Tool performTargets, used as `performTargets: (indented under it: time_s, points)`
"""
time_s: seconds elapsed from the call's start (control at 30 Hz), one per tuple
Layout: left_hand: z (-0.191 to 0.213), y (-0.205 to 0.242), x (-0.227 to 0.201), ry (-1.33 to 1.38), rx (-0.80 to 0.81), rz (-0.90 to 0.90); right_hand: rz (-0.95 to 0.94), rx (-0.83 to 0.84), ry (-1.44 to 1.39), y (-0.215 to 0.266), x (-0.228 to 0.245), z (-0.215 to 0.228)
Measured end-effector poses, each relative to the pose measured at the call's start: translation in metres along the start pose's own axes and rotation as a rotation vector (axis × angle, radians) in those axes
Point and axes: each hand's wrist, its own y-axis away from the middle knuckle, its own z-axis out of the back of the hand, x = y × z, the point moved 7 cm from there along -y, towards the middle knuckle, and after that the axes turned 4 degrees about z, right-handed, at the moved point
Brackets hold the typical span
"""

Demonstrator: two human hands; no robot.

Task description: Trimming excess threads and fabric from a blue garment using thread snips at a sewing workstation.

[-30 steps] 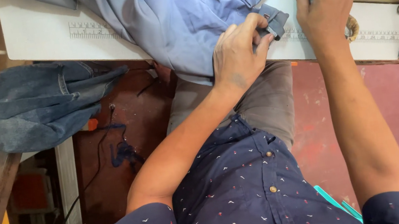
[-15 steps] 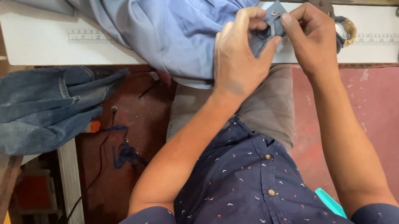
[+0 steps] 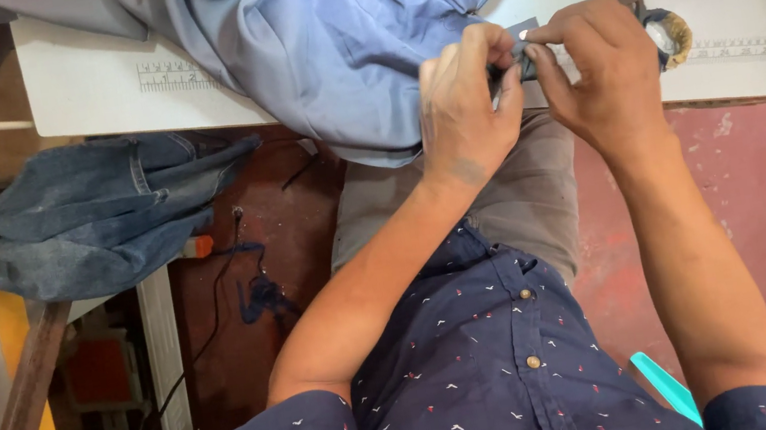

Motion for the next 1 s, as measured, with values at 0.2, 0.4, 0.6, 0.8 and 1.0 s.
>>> performTargets:
  time_s: [0.2,0.4,0.6,0.8,1.0]
  points:
    - [0.009,0.004,-0.003,-0.171,-0.09,0.125,0.043,-0.155,-0.027,-0.003,0.011,0.007]
    - [0.0,0.001,0.012,-0.237,-0.036,0.172,0.009,-0.111,-0.057,0.004,0.009,0.001]
    - [-0.004,-0.009,0.03,-0.141,0.001,0.255,-0.097,-0.019,-0.101,0.003,-0.001,-0.005]
    - [-0.006,-0.01,0.043,-0.062,0.11,0.342,-0.296,0.037,-0.188,0.004,-0.012,-0.01]
    - [-0.007,-0.009,0.049,0.012,0.197,0.369,-0.362,0.057,-0.228,0.005,-0.012,-0.012]
